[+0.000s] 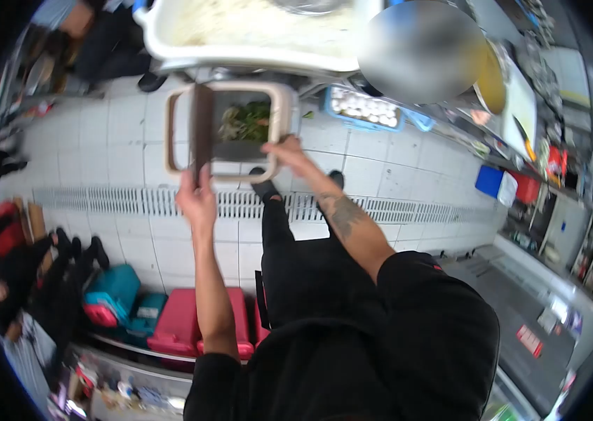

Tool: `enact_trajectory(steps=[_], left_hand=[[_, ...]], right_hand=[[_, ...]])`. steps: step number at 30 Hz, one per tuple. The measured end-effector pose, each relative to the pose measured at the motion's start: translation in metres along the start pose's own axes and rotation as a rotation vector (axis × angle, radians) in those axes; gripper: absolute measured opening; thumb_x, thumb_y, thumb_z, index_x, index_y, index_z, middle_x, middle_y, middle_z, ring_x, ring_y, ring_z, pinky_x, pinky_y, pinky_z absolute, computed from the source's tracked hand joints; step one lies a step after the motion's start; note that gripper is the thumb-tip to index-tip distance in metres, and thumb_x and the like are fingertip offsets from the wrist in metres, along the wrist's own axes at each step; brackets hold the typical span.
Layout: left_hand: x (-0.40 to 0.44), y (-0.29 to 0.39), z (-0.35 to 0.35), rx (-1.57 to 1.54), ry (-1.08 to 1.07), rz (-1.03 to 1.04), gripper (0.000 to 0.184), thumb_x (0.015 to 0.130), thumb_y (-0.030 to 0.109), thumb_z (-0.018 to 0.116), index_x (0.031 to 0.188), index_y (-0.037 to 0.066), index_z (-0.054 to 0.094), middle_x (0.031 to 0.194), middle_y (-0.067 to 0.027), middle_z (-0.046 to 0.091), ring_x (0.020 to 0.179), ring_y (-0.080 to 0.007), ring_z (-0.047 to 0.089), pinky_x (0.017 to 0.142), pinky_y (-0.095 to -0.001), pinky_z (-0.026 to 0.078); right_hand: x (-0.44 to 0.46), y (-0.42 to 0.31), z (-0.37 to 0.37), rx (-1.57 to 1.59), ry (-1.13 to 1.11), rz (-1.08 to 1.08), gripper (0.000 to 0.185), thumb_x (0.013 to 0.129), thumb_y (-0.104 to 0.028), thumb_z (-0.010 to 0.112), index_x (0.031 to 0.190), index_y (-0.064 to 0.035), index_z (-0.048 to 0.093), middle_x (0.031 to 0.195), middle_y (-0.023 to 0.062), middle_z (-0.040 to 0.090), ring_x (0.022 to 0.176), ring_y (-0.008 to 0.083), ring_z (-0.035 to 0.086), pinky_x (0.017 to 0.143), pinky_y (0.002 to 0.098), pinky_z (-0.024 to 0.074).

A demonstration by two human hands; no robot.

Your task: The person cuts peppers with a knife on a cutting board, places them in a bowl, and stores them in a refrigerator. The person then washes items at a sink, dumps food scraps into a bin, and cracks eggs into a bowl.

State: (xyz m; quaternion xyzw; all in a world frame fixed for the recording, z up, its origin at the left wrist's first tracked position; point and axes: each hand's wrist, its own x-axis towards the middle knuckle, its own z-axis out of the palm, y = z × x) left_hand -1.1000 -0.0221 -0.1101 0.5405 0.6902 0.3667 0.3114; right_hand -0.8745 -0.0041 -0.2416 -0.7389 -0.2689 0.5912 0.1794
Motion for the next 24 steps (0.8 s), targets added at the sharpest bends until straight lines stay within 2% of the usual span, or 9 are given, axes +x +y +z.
enact_trajectory(steps=[2,4,6,8,12,13,15,21,24], left_hand=[[-0.014,0.03,-0.018,-0.063,0.04,0.017,0.014,0.092,0.01,0.062,0.096,-0.004,0.061,0.081,-0.0126,0.068,0.067,-0.0117,0.056,0.064,-0.028,0.048],[-0.036,0.041,-0.033,-0.065,-0.028,0.044,0.017,0.093,0.011,0.061,0.099,-0.005,0.061,0.082,-0.0146,0.068,0.07,-0.0136,0.06,0.067,-0.0283,0.049],[-0.065,0.083,-0.039,0.044,-0.113,0.004,0.018,0.091,0.012,0.064,0.095,-0.006,0.062,0.081,-0.0144,0.069,0.072,-0.0156,0.064,0.067,-0.0308,0.05],[-0.099,0.109,-0.027,0.051,-0.232,-0.005,0.017,0.089,0.011,0.067,0.096,-0.004,0.064,0.087,-0.0165,0.071,0.078,-0.019,0.068,0.07,-0.032,0.052],[-0.164,0.16,0.044,-0.06,-0.517,0.03,0.021,0.085,0.013,0.072,0.097,-0.003,0.063,0.088,-0.0158,0.071,0.082,-0.0196,0.07,0.071,-0.0313,0.053],[-0.171,0.168,0.064,0.157,-0.654,0.016,0.022,0.087,0.014,0.069,0.1,-0.003,0.062,0.087,-0.0148,0.071,0.08,-0.0184,0.069,0.071,-0.0296,0.053],[-0.194,0.187,0.122,-0.125,-0.604,0.005,0.023,0.089,0.013,0.066,0.104,-0.003,0.061,0.084,-0.0138,0.07,0.077,-0.0171,0.069,0.07,-0.0288,0.053],[-0.265,0.214,0.268,-0.078,-0.766,-0.002,0.023,0.09,0.014,0.064,0.107,0.0,0.062,0.084,-0.0125,0.07,0.077,-0.0167,0.068,0.069,-0.0288,0.053],[-0.317,0.237,0.332,0.096,-0.955,0.002,0.017,0.092,0.014,0.062,0.105,0.002,0.062,0.086,-0.0051,0.068,0.078,-0.0109,0.064,0.071,-0.0249,0.051]], right_hand=[[-0.031,-0.002,-0.003,0.092,-0.079,0.032,0.103,0.062,-0.041,0.081,0.13,0.0175,0.032,0.135,0.0378,0.032,0.13,0.0455,0.033,0.104,0.0413,0.041],[-0.059,0.005,-0.017,-0.096,0.031,-0.048,0.106,0.064,-0.041,0.079,0.129,0.0234,0.026,0.135,0.04,0.031,0.128,0.0462,0.035,0.107,0.0393,0.0376],[-0.081,0.027,-0.054,0.061,-0.039,-0.116,0.091,0.065,-0.042,0.079,0.116,0.0245,0.044,0.131,0.0415,0.039,0.133,0.0435,0.031,0.112,0.0409,0.0294],[-0.119,0.035,-0.113,0.162,-0.061,-0.131,0.059,0.067,-0.023,0.079,0.103,0.0173,0.055,0.091,0.016,0.061,0.071,0.0218,0.063,0.057,0.0352,0.0545],[-0.168,0.114,-0.244,0.264,-0.133,0.036,0.066,0.07,-0.025,0.077,0.114,0.0152,0.05,0.093,0.017,0.061,0.076,0.0225,0.064,0.053,0.0335,0.0542],[-0.175,0.142,-0.277,0.312,-0.144,0.073,0.068,0.07,-0.026,0.076,0.116,0.0158,0.048,0.094,0.0172,0.061,0.077,0.024,0.065,0.053,0.035,0.0554],[-0.206,0.171,-0.341,0.295,-0.014,0.117,0.066,0.07,-0.027,0.076,0.113,0.0161,0.051,0.095,0.0187,0.062,0.077,0.0263,0.066,0.054,0.0387,0.0578],[-0.193,0.401,-0.495,0.503,0.234,0.25,0.055,0.073,-0.024,0.072,0.113,0.0111,0.056,0.097,0.0193,0.066,0.079,0.0332,0.068,0.062,0.0465,0.0602],[-0.161,0.521,-0.531,0.719,0.318,0.351,0.052,0.079,-0.033,0.072,0.117,0.0003,0.057,0.11,0.0157,0.06,0.093,0.034,0.064,0.067,0.0505,0.0602]])
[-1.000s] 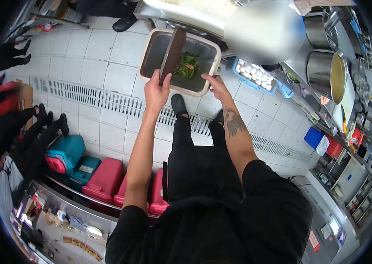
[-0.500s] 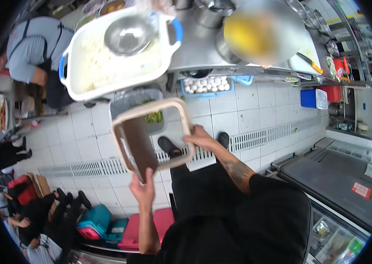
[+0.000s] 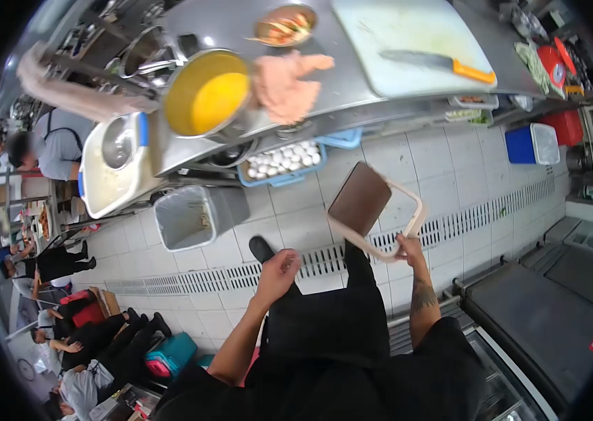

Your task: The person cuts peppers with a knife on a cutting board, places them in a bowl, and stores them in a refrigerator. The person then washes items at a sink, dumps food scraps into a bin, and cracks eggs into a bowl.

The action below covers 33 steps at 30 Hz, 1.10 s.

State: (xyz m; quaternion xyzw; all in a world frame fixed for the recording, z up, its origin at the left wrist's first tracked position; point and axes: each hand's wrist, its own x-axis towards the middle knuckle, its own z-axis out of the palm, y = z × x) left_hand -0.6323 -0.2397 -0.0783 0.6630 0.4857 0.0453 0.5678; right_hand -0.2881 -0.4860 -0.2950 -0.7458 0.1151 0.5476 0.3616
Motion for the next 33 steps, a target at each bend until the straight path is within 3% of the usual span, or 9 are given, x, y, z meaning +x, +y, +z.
enact_trajectory(steps=[8,13,14,21,22,25,27,29,33], left_hand=[[0.095,-0.114,0.135,0.163,-0.391,-0.151,0.017,0.094,0.019,0.059,0.101,0.004,0.062,0.086,-0.0062,0.068,0.079,-0.0133,0.067,0.07,-0.0277,0.053],[0.264,-0.316,0.102,-0.491,-0.002,-0.153,0.031,0.093,0.026,0.052,0.115,0.005,0.057,0.104,-0.008,0.064,0.089,-0.0193,0.064,0.072,-0.0302,0.051],[0.304,-0.316,0.09,-0.642,0.319,-0.51,0.031,0.093,0.032,0.051,0.111,0.008,0.058,0.113,-0.0091,0.062,0.097,-0.0217,0.063,0.08,-0.0367,0.05],[0.382,-0.286,0.056,-1.344,0.577,-0.508,0.035,0.085,0.025,0.061,0.105,0.001,0.047,0.086,-0.0115,0.054,0.085,-0.0275,0.059,0.082,-0.0423,0.05],[0.38,-0.284,0.059,-1.347,0.571,-0.46,0.034,0.084,0.022,0.063,0.101,-0.002,0.047,0.087,-0.0112,0.052,0.081,-0.0286,0.058,0.08,-0.042,0.052],[0.381,-0.294,0.055,-1.272,0.551,-0.377,0.026,0.089,0.02,0.063,0.1,-0.001,0.05,0.093,-0.0083,0.05,0.08,-0.0251,0.057,0.08,-0.043,0.054],[0.377,-0.296,0.061,-1.295,0.553,-0.365,0.026,0.09,0.021,0.063,0.101,0.001,0.051,0.093,-0.007,0.05,0.081,-0.0233,0.056,0.081,-0.0422,0.053],[0.377,-0.295,0.064,-1.311,0.555,-0.349,0.027,0.091,0.023,0.064,0.105,0.003,0.052,0.094,-0.0051,0.05,0.084,-0.0204,0.054,0.084,-0.0405,0.053],[0.375,-0.29,0.064,-1.291,0.503,-0.354,0.027,0.092,0.025,0.063,0.103,0.003,0.052,0.088,-0.0068,0.054,0.079,-0.0209,0.057,0.084,-0.0398,0.054]], right_hand=[[0.195,0.142,-0.057,0.653,0.004,-0.026,0.063,0.086,-0.049,0.064,0.13,-0.0079,0.047,0.126,0.0178,0.046,0.111,0.0366,0.052,0.08,0.0532,0.0552],[0.293,0.193,-0.042,0.861,0.079,-0.042,0.074,0.086,-0.053,0.063,0.138,-0.0066,0.039,0.135,0.0135,0.042,0.119,0.0317,0.049,0.089,0.0506,0.052],[0.312,0.209,-0.042,0.887,0.046,-0.1,0.073,0.087,-0.053,0.063,0.139,-0.0088,0.037,0.136,0.0128,0.041,0.121,0.0322,0.048,0.089,0.0517,0.0516],[0.375,0.244,-0.034,1.052,0.092,-0.066,0.075,0.087,-0.045,0.066,0.142,-0.0111,0.027,0.144,0.0135,0.031,0.123,0.0361,0.045,0.095,0.0548,0.0485],[0.381,0.237,-0.035,1.062,0.164,0.031,0.066,0.086,-0.048,0.065,0.135,-0.0117,0.039,0.121,0.0113,0.05,0.107,0.0289,0.055,0.089,0.0515,0.0508],[0.384,0.216,-0.042,0.784,0.561,0.358,0.062,0.087,-0.043,0.064,0.133,-0.0088,0.041,0.107,0.0106,0.05,0.095,0.0278,0.054,0.082,0.0463,0.0526],[0.372,0.179,-0.018,0.33,0.669,0.172,0.035,0.089,-0.033,0.061,0.109,-0.0039,0.061,0.089,0.0117,0.06,0.078,0.0262,0.059,0.071,0.0416,0.0519],[0.363,0.147,0.024,-0.342,0.6,-0.566,0.025,0.091,-0.02,0.056,0.105,-0.001,0.062,0.085,0.0132,0.063,0.072,0.0252,0.06,0.072,0.0373,0.0516],[0.235,-0.025,0.182,-0.414,0.177,-1.087,0.018,0.089,-0.013,0.059,0.104,-0.0033,0.063,0.093,0.0134,0.063,0.086,0.0269,0.061,0.074,0.0364,0.0506]])
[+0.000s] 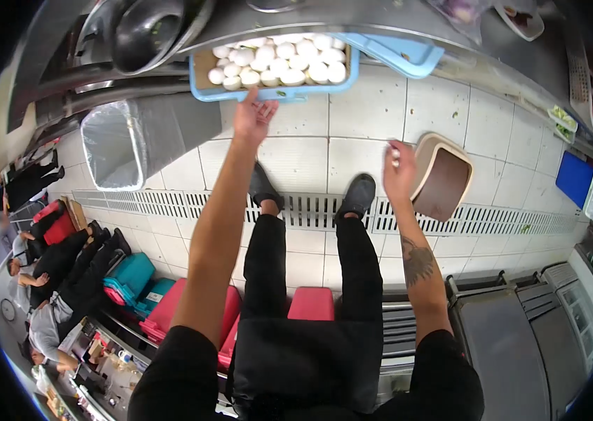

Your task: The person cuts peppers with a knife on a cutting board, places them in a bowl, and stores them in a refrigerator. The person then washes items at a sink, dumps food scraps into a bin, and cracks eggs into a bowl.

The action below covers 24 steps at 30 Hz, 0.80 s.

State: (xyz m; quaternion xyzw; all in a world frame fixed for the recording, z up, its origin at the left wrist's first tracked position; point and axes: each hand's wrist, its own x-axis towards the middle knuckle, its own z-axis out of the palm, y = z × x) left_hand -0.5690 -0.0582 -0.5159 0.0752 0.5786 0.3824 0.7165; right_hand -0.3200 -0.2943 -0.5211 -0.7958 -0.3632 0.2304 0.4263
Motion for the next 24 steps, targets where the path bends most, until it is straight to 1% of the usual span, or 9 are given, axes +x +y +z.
enact_trajectory(steps=[2,5,8,9,14,15,19,20,24], left_hand=[[0.012,-0.002,-0.014,0.018,-0.021,-0.029,0.022,0.094,0.023,0.059,0.1,0.003,0.051,0.085,-0.0082,0.054,0.079,-0.0227,0.057,0.083,-0.0417,0.054],[-0.012,0.023,-0.01,0.13,-0.007,-0.129,0.018,0.091,0.02,0.063,0.093,0.003,0.056,0.088,-0.0087,0.059,0.081,-0.0249,0.059,0.085,-0.0407,0.051],[-0.02,0.037,-0.034,1.063,0.399,0.786,0.027,0.084,0.02,0.064,0.096,0.0,0.049,0.091,-0.0129,0.053,0.092,-0.0288,0.055,0.081,-0.0432,0.049],[-0.053,0.063,-0.005,1.065,0.308,0.839,0.035,0.079,0.02,0.067,0.102,0.001,0.051,0.103,-0.0173,0.053,0.1,-0.0338,0.052,0.082,-0.0465,0.045],[0.035,0.095,0.036,1.958,-0.118,1.079,0.058,0.079,0.028,0.07,0.132,0.017,0.05,0.129,-0.0151,0.053,0.114,-0.0375,0.052,0.098,-0.0514,0.041],[0.05,0.099,0.044,2.161,-0.265,0.831,0.068,0.08,0.034,0.07,0.141,0.026,0.042,0.133,-0.0149,0.051,0.126,-0.0359,0.046,0.104,-0.0517,0.038],[0.079,0.098,0.058,2.358,-0.504,0.622,0.077,0.08,0.037,0.071,0.146,0.034,0.032,0.136,-0.0143,0.051,0.131,-0.0333,0.042,0.105,-0.0492,0.037],[0.077,0.099,0.056,2.319,-0.548,0.721,0.075,0.082,0.036,0.069,0.146,0.034,0.032,0.135,-0.0147,0.051,0.129,-0.0327,0.044,0.106,-0.0483,0.037],[0.09,0.106,0.053,2.242,-0.658,0.778,0.07,0.082,0.039,0.068,0.145,0.032,0.036,0.127,-0.0174,0.058,0.118,-0.0341,0.054,0.101,-0.044,0.042]], right_hand=[[0.038,-0.072,0.042,0.022,-0.102,-0.305,0.019,0.087,-0.013,0.062,0.103,-0.0039,0.063,0.096,0.0139,0.062,0.09,0.0307,0.06,0.074,0.0387,0.0514],[0.086,-0.136,0.113,-0.229,-0.279,-0.447,0.021,0.085,-0.014,0.063,0.103,-0.0035,0.064,0.098,0.015,0.063,0.092,0.0304,0.061,0.076,0.0406,0.0525],[0.123,-0.179,0.169,-0.713,-0.568,-0.167,0.024,0.085,-0.014,0.059,0.106,-0.006,0.066,0.101,0.0122,0.066,0.098,0.0287,0.064,0.079,0.0388,0.0539],[0.132,-0.179,0.185,-0.727,-0.598,-0.158,0.024,0.085,-0.014,0.059,0.106,-0.0064,0.067,0.102,0.0121,0.067,0.099,0.0282,0.064,0.08,0.0386,0.0541],[0.147,-0.158,0.219,-0.775,-0.653,-0.232,0.028,0.084,-0.016,0.061,0.11,-0.0087,0.065,0.105,0.0146,0.069,0.098,0.0295,0.067,0.078,0.0379,0.0547],[0.147,-0.167,0.209,-0.682,-0.627,-0.191,0.029,0.083,-0.015,0.062,0.111,-0.0088,0.064,0.102,0.0144,0.069,0.094,0.0289,0.068,0.076,0.0373,0.0545],[0.11,-0.185,0.137,-0.117,-0.417,-0.046,0.036,0.082,-0.012,0.064,0.117,-0.0096,0.059,0.092,0.0121,0.068,0.078,0.0251,0.067,0.065,0.035,0.0525],[0.092,-0.187,0.119,0.081,-0.334,-0.022,0.038,0.082,-0.011,0.064,0.119,-0.0099,0.058,0.09,0.0113,0.068,0.075,0.0237,0.066,0.062,0.0343,0.0517],[0.007,-0.181,0.044,0.917,-0.307,0.605,0.033,0.089,-0.008,0.046,0.12,-0.0012,0.055,0.095,0.0108,0.063,0.079,0.0203,0.063,0.065,0.0295,0.0486]])
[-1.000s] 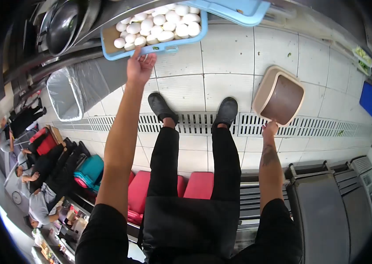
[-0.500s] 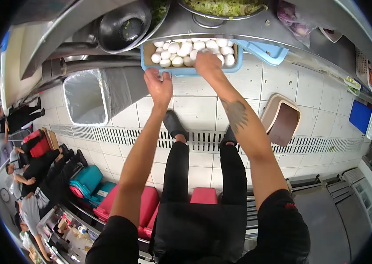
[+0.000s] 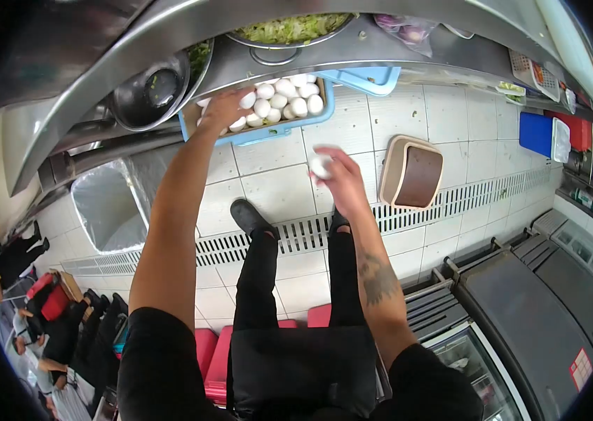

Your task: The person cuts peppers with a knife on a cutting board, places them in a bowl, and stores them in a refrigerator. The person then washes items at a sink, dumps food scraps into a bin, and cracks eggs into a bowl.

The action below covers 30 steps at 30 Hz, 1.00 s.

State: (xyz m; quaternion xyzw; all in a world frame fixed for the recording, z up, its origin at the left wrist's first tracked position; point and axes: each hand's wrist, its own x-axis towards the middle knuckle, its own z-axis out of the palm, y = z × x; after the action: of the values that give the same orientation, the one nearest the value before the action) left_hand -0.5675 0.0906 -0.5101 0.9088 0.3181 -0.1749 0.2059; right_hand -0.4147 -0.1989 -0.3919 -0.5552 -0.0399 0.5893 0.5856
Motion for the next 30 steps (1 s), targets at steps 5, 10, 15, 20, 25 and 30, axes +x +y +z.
enact_trajectory(steps=[5,10,15,20,25,30], left_hand=[[0.0,-0.022,0.005,-0.055,0.053,0.045,0.067,0.08,0.032,0.071,0.14,0.029,0.044,0.12,-0.016,0.062,0.11,-0.0343,0.059,0.098,-0.0429,0.046],[-0.004,-0.034,0.007,-0.112,0.094,0.144,0.064,0.079,0.033,0.071,0.138,0.032,0.046,0.117,-0.0157,0.062,0.11,-0.0327,0.059,0.095,-0.0424,0.048],[-0.047,-0.008,-0.012,-0.214,0.26,0.109,0.066,0.077,0.032,0.072,0.138,0.024,0.047,0.113,-0.0153,0.065,0.103,-0.0325,0.063,0.091,-0.0409,0.05],[-0.169,0.038,-0.023,-1.078,0.34,0.032,0.055,0.08,0.016,0.074,0.13,0.007,0.052,0.101,-0.0077,0.066,0.089,-0.0195,0.064,0.081,-0.0319,0.051],[-0.357,0.097,-0.15,-1.915,0.046,-0.229,0.035,0.091,0.009,0.053,0.125,0.008,0.045,0.076,-0.0116,0.059,0.054,-0.0207,0.058,0.046,-0.0322,0.048],[-0.435,0.122,-0.263,-1.963,0.043,-0.256,0.04,0.1,0.044,0.032,0.116,0.01,0.048,0.063,-0.0137,0.057,0.045,-0.0223,0.055,0.04,-0.0344,0.045]], right_hand=[[-0.101,0.043,-0.037,0.168,0.266,0.1,0.029,0.092,-0.01,0.043,0.115,0.0011,0.054,0.098,0.0139,0.062,0.077,0.0202,0.062,0.065,0.0283,0.0493],[-0.15,0.072,-0.035,0.207,0.347,0.178,0.025,0.094,-0.011,0.041,0.112,0.0003,0.054,0.098,0.0147,0.063,0.077,0.0204,0.062,0.064,0.0283,0.0503],[-0.157,0.067,0.015,0.282,0.305,0.146,0.03,0.087,-0.008,0.045,0.114,-0.0002,0.052,0.101,0.0153,0.063,0.081,0.0219,0.064,0.07,0.0301,0.0535],[-0.191,-0.008,0.11,0.346,0.131,0.136,0.039,0.084,-0.002,0.044,0.122,0.0033,0.05,0.103,0.0161,0.061,0.084,0.0232,0.064,0.074,0.0305,0.0527],[-0.251,-0.111,0.188,0.234,-0.075,0.147,0.036,0.092,-0.007,0.053,0.127,-0.0012,0.051,0.099,0.0101,0.062,0.078,0.0164,0.062,0.065,0.027,0.0482],[-0.282,-0.234,0.227,-0.364,-0.088,-0.206,0.038,0.089,-0.003,0.061,0.126,-0.004,0.053,0.096,0.003,0.06,0.073,0.0071,0.055,0.063,0.0215,0.0467]])
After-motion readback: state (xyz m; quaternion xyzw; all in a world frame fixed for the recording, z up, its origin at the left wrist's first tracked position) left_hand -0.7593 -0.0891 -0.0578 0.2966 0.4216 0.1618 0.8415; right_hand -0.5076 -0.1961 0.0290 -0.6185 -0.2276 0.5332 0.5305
